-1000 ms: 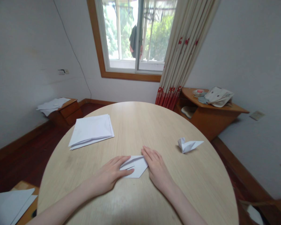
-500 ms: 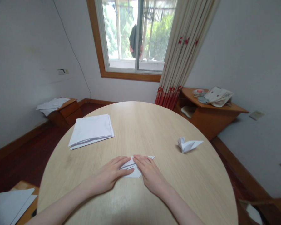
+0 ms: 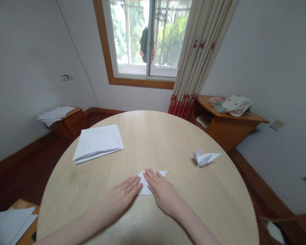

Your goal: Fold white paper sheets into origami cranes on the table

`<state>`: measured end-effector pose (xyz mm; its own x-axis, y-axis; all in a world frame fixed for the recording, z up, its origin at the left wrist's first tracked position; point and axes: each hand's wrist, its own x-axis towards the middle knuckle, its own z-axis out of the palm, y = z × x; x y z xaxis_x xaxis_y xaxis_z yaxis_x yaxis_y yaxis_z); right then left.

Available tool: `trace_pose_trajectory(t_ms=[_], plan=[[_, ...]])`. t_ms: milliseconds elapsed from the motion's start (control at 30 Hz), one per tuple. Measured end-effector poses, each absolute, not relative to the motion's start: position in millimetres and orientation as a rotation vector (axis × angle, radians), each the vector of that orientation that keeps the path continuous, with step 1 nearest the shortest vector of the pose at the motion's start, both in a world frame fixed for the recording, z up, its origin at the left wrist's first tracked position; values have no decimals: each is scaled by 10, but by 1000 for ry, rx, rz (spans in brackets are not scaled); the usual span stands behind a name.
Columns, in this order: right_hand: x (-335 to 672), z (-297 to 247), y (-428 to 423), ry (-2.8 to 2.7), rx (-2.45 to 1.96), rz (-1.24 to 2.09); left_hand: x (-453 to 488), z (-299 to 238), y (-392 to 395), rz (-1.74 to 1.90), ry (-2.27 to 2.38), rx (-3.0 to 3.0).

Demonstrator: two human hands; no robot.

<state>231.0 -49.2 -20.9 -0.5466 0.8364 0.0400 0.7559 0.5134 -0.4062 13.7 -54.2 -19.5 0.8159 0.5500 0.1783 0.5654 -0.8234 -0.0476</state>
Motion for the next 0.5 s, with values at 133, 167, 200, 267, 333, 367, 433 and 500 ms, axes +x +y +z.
trace_pose_trajectory(t_ms=[133,167,200,267,333,367,433,500], plan=[[2296,-176,-508,-2570,-1359,433,250,-412,-664,-268,-914,-2709],[2292,-165,-511,-2584,-1359,409,275,-456,-692,-261,-924,-2675],[2289,-157,-514,-2600,-1360,384,298,-491,-717,-256,-929,-2644],[2287,-151,-517,-2625,-1363,335,334,-537,-756,-245,-952,-2594],[2289,-165,-518,-2633,-1363,297,359,-551,-779,-235,-970,-2579],[2288,-180,-519,-2626,-1364,284,367,-548,-784,-233,-980,-2590],[2280,-221,-520,-2595,-1379,264,376,-535,-780,-256,-1031,-2632],[2258,-270,-523,-2569,-1407,244,375,-519,-754,-322,-1131,-2675]])
